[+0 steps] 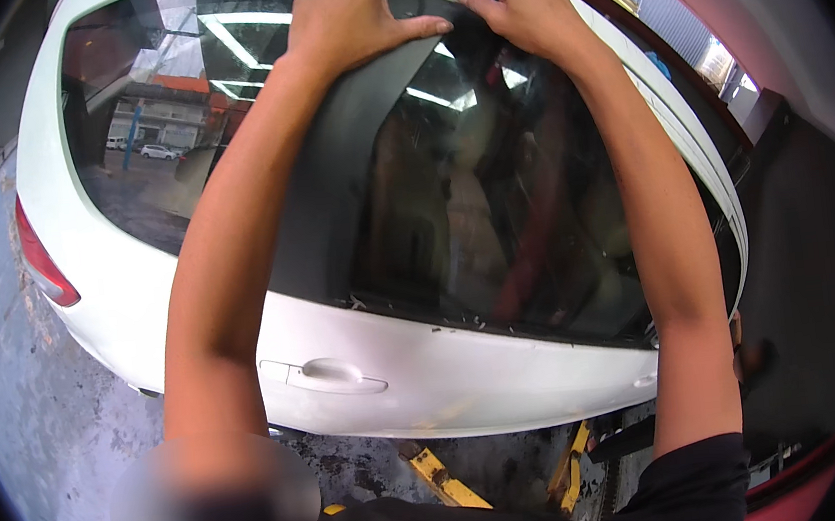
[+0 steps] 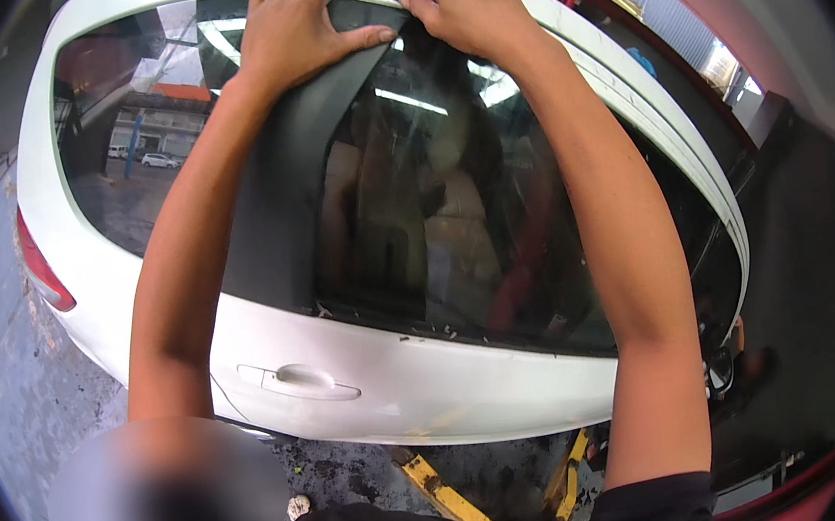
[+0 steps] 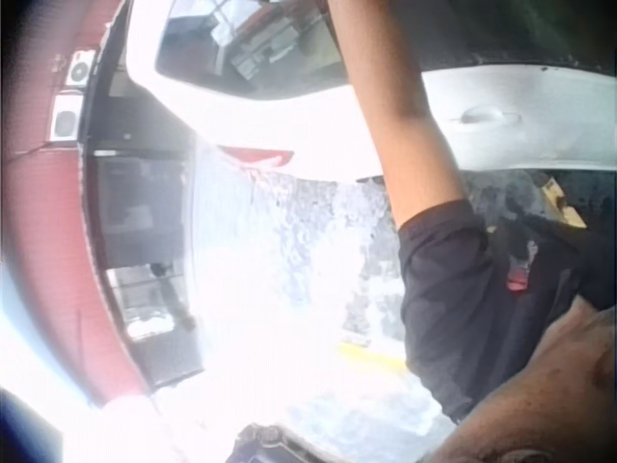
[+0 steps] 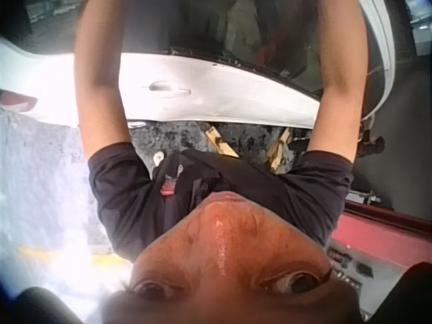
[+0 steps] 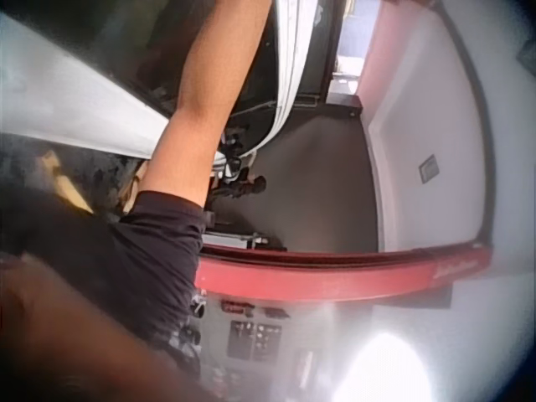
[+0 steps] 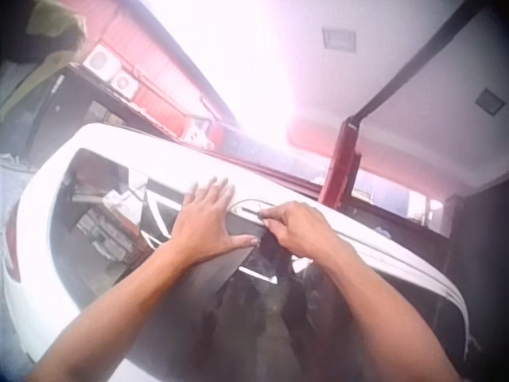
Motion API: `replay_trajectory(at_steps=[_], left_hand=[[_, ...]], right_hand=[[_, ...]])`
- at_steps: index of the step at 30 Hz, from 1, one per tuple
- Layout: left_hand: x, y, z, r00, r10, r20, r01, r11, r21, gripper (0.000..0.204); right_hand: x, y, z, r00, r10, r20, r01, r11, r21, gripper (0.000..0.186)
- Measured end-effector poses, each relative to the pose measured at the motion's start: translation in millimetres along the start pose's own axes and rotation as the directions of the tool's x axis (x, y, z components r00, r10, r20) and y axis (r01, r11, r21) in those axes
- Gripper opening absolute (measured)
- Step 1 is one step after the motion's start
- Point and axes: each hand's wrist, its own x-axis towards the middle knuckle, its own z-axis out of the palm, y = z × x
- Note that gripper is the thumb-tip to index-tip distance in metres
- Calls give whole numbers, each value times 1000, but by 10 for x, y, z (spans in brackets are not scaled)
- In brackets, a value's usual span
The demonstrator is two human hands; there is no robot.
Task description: The person applies a tint film to the rear side window of a white car using a blue squeegee tool. They smooth the film along the top edge and then move to the front side window to continue the application.
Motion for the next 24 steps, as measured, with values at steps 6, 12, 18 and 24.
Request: replay_trajectory(at_steps=[6, 12, 18, 24], left_hand=[[-8, -40, -12, 1000, -4, 0, 4, 1000, -4, 117], [-32, 11, 13, 1000, -5, 7, 5, 999, -33, 117], [-38, 53, 12, 1000, -21, 21, 22, 999, -43, 115], [-7, 31, -24, 999, -29, 40, 32, 998, -55, 115]], right_hand=[[-25, -129, 107, 987, 152, -44, -150, 987, 53, 31], [-120, -121, 195, 988, 122, -95, -116, 991, 71, 30], [-140, -197, 197, 977, 191, -96, -190, 982, 23, 31], [-45, -119, 138, 991, 131, -35, -129, 990, 53, 33]])
